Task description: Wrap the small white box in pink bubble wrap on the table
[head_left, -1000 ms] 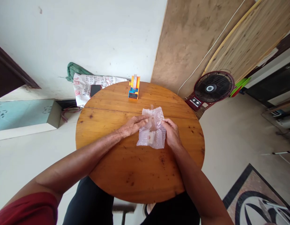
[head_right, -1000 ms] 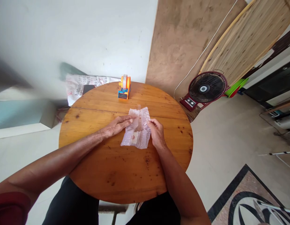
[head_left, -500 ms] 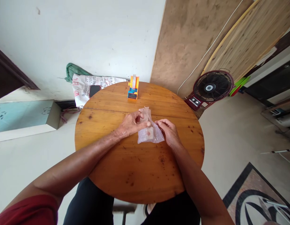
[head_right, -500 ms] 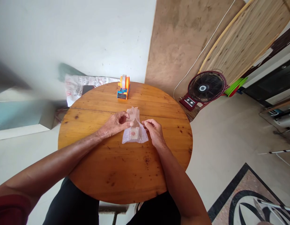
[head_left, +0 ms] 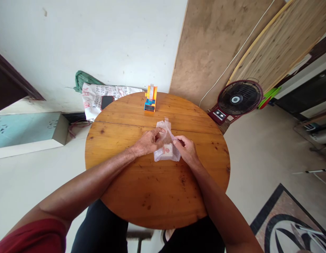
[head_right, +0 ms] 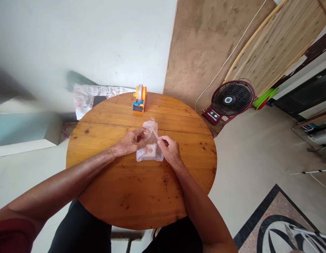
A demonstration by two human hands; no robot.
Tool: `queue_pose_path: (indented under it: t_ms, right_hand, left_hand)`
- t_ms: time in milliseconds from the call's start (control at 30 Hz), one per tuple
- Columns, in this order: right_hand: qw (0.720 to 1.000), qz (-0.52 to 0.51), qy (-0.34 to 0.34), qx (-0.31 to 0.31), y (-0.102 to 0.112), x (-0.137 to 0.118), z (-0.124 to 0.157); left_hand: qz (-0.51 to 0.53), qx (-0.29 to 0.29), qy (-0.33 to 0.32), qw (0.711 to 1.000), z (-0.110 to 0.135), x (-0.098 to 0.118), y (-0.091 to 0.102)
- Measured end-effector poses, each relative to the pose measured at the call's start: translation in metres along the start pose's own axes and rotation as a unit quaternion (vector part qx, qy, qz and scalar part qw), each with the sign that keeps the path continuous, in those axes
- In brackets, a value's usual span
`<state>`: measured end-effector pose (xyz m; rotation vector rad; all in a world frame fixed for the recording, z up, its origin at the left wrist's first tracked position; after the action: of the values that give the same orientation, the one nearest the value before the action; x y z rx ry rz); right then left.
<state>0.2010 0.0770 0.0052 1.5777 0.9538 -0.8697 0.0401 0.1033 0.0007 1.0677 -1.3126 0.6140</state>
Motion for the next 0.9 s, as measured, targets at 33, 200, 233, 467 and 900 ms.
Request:
queue_pose_path:
  t_ms: [33, 200, 233, 467, 900]
  right_hand:
    - [1.0, 0.013, 0.002, 0.014, 0.004, 0.002, -0.001]
    - [0.998, 0.017, -0.016, 0.05, 0.02, 0.016, -0.007]
    - [0.998, 0.016, -0.016, 0.054, 0.022, 0.017, -0.008]
    - [0.997, -0.005, -0.004, 0.071, 0.034, 0.022, -0.012]
    - [0.956, 0.288, -0.02, 0.055, 0.044, 0.026, -0.017]
  left_hand:
    - [0.032, 0.008, 0.005, 0.999, -0.001, -0.002, 0.002]
    - [0.123, 0.063, 0.011, 0.99, -0.008, -0.006, 0.019]
    - [0.111, 0.082, 0.016, 0.99, -0.009, -0.008, 0.026]
    - [-0.083, 0.156, 0.051, 0.983, -0.011, -0.018, 0.06]
    - [-0.273, 0.133, 0.067, 0.95, -0.016, -0.025, 0.066]
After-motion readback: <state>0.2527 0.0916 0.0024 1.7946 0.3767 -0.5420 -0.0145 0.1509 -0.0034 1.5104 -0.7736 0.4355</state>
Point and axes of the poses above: each hand's wrist, its own z-axis away from the middle knuckle, its own y-axis out of the back of the hand, x = y × z, the point moved 10 cm from there along -z, towards the middle knuckle
